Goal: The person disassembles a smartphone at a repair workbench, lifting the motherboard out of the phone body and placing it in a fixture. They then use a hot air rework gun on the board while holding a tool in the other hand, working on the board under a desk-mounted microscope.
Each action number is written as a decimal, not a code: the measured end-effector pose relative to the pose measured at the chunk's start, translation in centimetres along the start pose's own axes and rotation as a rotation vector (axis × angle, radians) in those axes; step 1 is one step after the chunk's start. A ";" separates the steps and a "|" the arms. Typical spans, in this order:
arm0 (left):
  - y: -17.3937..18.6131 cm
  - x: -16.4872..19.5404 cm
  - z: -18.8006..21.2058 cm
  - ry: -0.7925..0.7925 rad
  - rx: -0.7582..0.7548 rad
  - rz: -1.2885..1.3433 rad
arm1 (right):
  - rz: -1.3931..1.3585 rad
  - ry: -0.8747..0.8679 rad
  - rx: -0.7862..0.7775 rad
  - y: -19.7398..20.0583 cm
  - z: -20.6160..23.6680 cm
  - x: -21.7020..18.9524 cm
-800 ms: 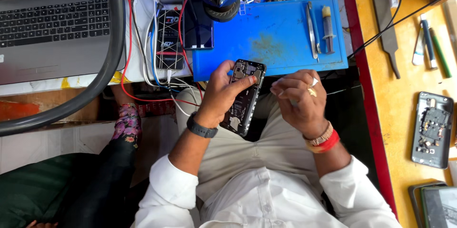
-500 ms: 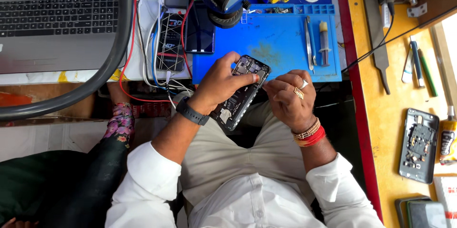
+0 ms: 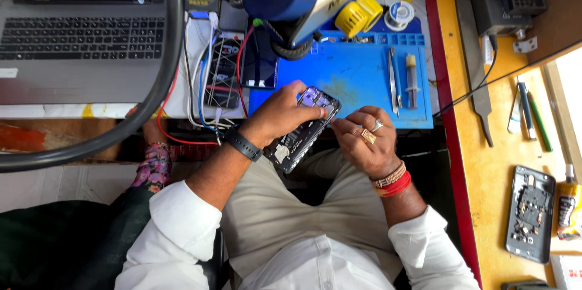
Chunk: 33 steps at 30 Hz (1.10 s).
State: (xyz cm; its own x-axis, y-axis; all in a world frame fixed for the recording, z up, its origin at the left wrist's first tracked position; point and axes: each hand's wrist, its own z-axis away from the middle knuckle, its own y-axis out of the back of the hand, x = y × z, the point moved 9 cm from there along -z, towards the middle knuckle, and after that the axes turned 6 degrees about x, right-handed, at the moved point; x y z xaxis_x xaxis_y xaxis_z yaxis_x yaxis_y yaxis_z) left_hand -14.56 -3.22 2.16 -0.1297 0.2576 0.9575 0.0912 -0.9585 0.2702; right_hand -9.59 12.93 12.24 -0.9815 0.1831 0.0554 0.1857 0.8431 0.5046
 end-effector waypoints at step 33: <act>0.6 1.2 -2.7 -0.248 0.365 -0.202 | -0.828 -1.755 0.298 -7.3 10.8 9.2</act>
State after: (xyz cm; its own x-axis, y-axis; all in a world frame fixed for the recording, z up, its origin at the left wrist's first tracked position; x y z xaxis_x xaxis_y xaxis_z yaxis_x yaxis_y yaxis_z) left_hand -17.36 -3.84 3.22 0.0550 0.4980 0.8654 0.4346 -0.7923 0.4283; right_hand -19.46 13.89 -0.22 0.2708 -0.1779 -0.9460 -0.0336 0.9804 -0.1940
